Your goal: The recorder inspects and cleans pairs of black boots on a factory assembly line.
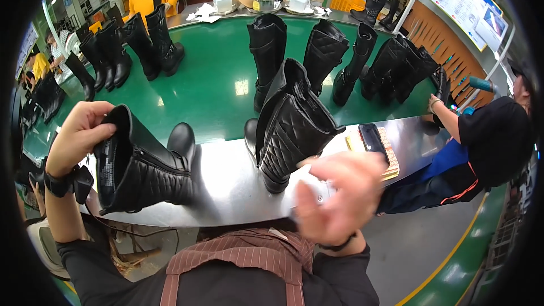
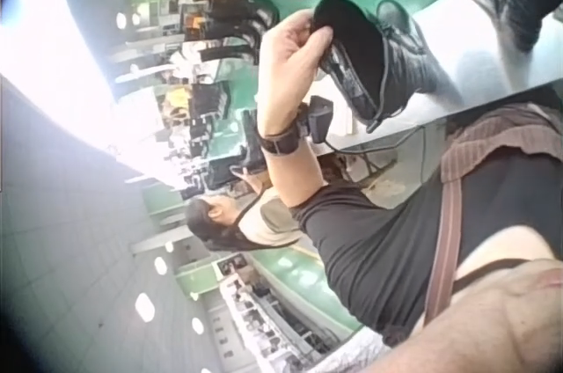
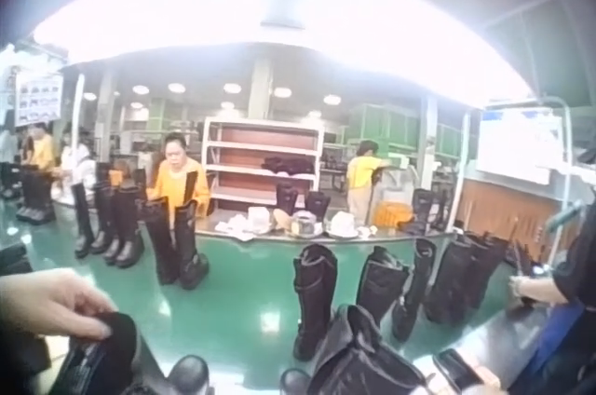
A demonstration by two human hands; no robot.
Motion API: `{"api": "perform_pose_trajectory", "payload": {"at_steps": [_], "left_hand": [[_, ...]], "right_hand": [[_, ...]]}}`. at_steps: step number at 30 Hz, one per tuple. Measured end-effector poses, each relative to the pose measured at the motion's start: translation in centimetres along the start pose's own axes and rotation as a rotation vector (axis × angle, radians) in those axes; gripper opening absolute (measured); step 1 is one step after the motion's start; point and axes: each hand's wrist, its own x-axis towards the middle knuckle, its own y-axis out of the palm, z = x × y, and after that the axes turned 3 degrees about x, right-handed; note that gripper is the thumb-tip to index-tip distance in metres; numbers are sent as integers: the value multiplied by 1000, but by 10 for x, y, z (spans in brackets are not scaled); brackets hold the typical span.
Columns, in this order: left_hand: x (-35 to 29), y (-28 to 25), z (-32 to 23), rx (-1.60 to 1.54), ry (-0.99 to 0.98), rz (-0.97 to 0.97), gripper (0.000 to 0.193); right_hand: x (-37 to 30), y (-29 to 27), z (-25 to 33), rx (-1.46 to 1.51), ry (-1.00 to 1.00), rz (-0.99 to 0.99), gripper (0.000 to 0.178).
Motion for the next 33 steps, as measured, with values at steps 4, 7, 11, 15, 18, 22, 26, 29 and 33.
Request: {"api": "perform_pose_trajectory", "payload": {"at_steps": [4,7,11,15,18,22,26,29,33], "left_hand": [[7,-2,28,-14,-36,-188,22],[-12,-2,26,253,23,-366,34],[-76,38,8,221,307,-901,41],[-98,75,-15,-229,846,99,35],[-81,134,-17,-114,600,-33,34],[1,196,2,-190,408,-301,51],[49,239,-7,-236,402,-377,38],[66,247,-16,-289,410,-231,26],[79,241,-8,-447,181,-117,25]], "right_hand": [[13,-17,-26,-232,150,281,54],[17,-7,-33,-152,288,368,55],[20,-5,-32,-30,349,385,43],[12,-2,-25,117,361,346,32],[-2,-4,-14,145,298,246,31],[-16,-21,2,172,378,217,25],[-24,-36,7,174,391,219,19],[-27,-42,7,199,407,189,17],[-25,-40,0,218,342,196,27]]}}
